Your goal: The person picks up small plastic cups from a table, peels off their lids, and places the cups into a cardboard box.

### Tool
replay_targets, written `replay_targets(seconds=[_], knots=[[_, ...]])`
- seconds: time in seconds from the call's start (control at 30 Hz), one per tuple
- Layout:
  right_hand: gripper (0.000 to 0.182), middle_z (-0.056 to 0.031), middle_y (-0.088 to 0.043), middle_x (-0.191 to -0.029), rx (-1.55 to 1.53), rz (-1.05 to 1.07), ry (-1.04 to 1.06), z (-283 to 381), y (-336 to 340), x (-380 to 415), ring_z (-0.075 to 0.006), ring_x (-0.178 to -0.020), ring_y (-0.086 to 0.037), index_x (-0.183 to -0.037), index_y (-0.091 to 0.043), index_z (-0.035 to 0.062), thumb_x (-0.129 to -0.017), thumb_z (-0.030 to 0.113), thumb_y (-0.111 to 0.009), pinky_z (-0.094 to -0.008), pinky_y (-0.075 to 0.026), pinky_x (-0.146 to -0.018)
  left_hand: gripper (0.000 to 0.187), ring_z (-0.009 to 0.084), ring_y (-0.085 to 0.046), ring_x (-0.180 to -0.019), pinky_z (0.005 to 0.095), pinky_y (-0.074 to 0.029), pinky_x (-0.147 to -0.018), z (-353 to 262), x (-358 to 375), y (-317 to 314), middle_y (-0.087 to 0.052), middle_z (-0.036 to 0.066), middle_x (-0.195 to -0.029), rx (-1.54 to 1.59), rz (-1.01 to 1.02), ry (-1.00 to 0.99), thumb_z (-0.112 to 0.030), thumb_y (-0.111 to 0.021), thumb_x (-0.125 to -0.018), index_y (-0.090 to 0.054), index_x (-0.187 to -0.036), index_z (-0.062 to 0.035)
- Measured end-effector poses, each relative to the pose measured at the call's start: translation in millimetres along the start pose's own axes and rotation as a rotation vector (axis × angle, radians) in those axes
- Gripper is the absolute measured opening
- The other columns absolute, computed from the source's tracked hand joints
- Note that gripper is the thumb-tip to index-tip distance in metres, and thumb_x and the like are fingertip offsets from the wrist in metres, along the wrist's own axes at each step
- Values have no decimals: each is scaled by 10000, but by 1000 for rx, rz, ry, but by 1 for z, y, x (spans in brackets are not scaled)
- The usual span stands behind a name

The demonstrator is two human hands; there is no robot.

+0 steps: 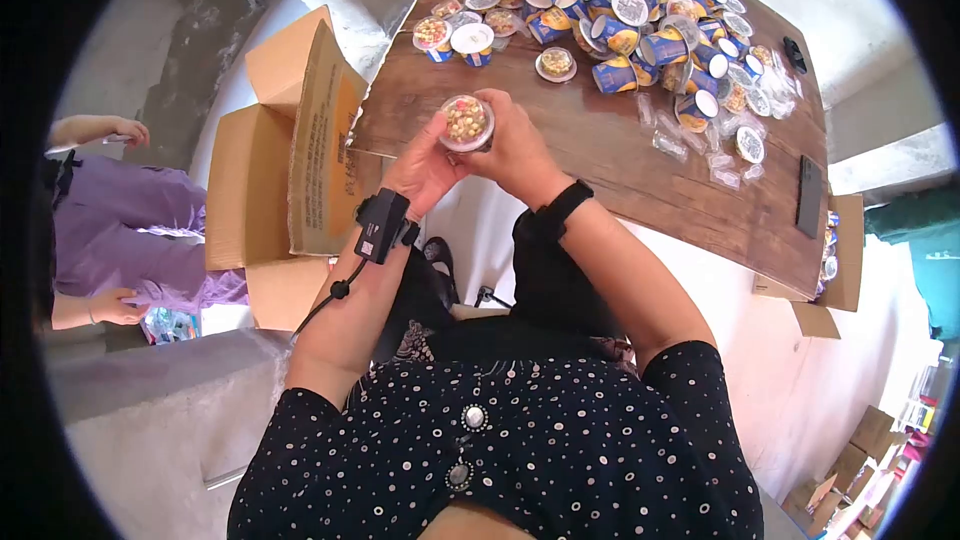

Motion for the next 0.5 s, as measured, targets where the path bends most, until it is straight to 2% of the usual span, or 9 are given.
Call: replay_targets(seconds=[0.1, 0.17, 0.27, 0.37, 0.5], knots=[[719, -183, -512, -1223, -114, 28, 65, 5, 0, 13, -282, -1136, -511, -1245, -391, 8, -673, 184, -790, -360, -415, -943, 495, 201, -556, -1066, 377, -460, -917, -2, 12, -1, -559, 67, -1187, -92, -8, -46, -415, -593, -874, -489, -1242, -101], [740, -156, -504, -1245, -378, 147, -22, 15, 3, 22, -245, -1129, -512, -1289, -368, 15, -694, 176, -777, -348, -415, -944, 477, 218, -558, -1089, 382, -476, -901, -1, 20, 0, -560, 78, -1195, -32, -58, -19, -390, -586, -876, -490, -1240, -97], [747, -134, -510, -1236, -553, 151, -131, 23, 2, 34, -208, -1115, -510, -1311, -359, 22, -705, 170, -770, -329, -415, -940, 458, 231, -571, -1069, 387, -490, -879, -4, 32, -16, -566, 86, -1185, 56, -17, -11, -375, -567, -882, -491, -1238, -96], [698, -124, -537, -1190, -523, 135, -35, 16, -5, 42, -193, -1075, -524, -1289, -394, 25, -717, 170, -767, -320, -424, -926, 476, 237, -571, -1070, 390, -491, -879, -4, 41, -29, -560, 94, -1195, 66, 36, 0, -422, -542, -891, -485, -1244, -107], [654, -113, -563, -1138, -503, 134, -75, 19, -8, 46, -178, -1030, -539, -1265, -426, 19, -725, 159, -767, -315, -436, -907, 494, 239, -579, -1044, 402, -495, -866, -8, 55, -34, -547, 98, -1212, 56, -20, 35, -456, -517, -901, -469, -1259, -119]])
Point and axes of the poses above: each hand's wrist, its own x-axis away from the middle knuckle, its own y-axis out of the back of the hand, z = x × y, the point moved 4 cm from there along -x, towards the middle knuckle
